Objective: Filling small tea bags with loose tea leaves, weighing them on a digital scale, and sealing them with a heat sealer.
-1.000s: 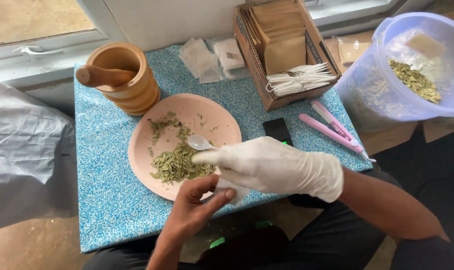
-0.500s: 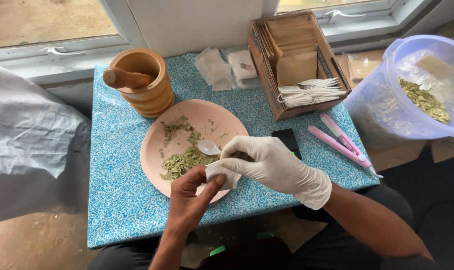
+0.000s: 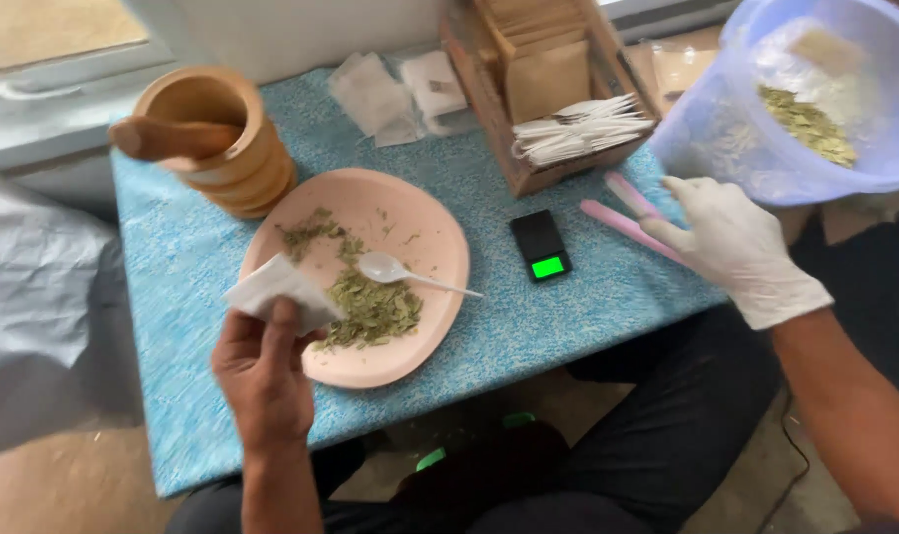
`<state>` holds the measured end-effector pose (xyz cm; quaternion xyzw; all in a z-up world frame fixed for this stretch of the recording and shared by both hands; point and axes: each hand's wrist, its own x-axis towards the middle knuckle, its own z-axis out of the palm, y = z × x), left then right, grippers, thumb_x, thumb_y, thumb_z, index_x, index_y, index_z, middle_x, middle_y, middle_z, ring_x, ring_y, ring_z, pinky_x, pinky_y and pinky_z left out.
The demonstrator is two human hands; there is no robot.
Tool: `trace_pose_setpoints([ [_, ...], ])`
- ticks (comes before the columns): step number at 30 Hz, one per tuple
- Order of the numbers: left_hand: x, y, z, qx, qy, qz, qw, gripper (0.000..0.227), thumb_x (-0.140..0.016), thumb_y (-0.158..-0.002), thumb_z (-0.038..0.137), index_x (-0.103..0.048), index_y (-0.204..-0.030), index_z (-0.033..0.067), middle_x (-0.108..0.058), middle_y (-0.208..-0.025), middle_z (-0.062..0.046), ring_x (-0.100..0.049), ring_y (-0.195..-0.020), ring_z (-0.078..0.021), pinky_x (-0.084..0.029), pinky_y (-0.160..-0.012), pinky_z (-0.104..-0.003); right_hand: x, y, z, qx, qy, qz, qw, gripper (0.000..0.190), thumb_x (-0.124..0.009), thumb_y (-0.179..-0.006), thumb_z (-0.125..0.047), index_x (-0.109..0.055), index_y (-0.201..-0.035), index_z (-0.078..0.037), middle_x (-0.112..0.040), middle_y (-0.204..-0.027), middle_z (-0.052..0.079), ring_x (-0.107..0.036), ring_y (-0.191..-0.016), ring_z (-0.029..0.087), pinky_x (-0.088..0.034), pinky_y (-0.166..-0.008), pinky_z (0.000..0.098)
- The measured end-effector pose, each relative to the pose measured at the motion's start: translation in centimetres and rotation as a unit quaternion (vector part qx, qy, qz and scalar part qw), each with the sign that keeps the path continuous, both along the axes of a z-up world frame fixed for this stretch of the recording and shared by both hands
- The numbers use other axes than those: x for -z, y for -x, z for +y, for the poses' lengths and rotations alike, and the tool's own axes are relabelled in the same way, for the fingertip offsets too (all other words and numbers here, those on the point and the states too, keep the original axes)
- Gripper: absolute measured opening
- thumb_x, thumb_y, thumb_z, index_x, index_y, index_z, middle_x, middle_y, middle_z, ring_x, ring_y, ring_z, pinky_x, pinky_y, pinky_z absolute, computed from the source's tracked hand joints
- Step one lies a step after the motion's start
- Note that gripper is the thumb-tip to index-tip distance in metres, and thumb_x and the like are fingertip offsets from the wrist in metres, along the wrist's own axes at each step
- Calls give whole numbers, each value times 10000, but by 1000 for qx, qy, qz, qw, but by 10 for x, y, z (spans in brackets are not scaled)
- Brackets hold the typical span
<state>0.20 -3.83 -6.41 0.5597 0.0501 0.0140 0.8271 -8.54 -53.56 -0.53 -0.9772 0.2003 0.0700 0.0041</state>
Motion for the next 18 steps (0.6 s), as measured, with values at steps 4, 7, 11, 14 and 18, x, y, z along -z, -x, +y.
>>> trace_pose_setpoints([
  [4,-2,1,-4,-11,-27,-39,999,247,-791,-1052,241,-743,-1221,68,-782,-1079,-59,-755,-912,-177,-696,-683,-316,23,1,3,-70,8,-12,997,685,-697,-957,-713,-682,-1302,-121,-736,-1212,217,-735,-1193,487,-593,-885,646],
  [7,-18,5,-12,22,-30,-37,999,422,-809,-1003,256,-756,-1321,-16,-838,-1120,-150,-831,-978,-272,-735,-712,-332,27,7,5,4,12,-6,1000,840,-725,-908,-683,-684,-1594,-200,-750,-1342,201,-746,-1223,485,-638,-771,714],
  [11,-21,4,-15,65,7,-28,997,355,-840,-983,263,-715,-1219,29,-829,-1130,-145,-828,-1021,-255,-721,-725,-313,42,6,-8,-22,41,3,999,632,-644,-1007,-648,-713,-1493,-250,-788,-1271,215,-737,-1195,501,-633,-843,622],
  [14,-21,6,-16,94,14,-25,995,386,-842,-979,297,-713,-1251,56,-836,-1154,-140,-829,-1057,-263,-715,-769,-341,16,9,6,10,-88,2,996,425,-669,-1041,-456,-749,-1320,-145,-694,-1042,209,-608,-932,411,-496,-775,520],
  [18,-30,8,-19,159,54,0,986,438,-810,-1000,304,-752,-1300,-10,-840,-1182,-184,-848,-1104,-335,-725,-889,-377,-10,15,7,-59,-241,-34,968,279,-707,-1050,-276,-831,-1159,-51,-560,-744,85,-456,-559,227,-349,-598,395],
])
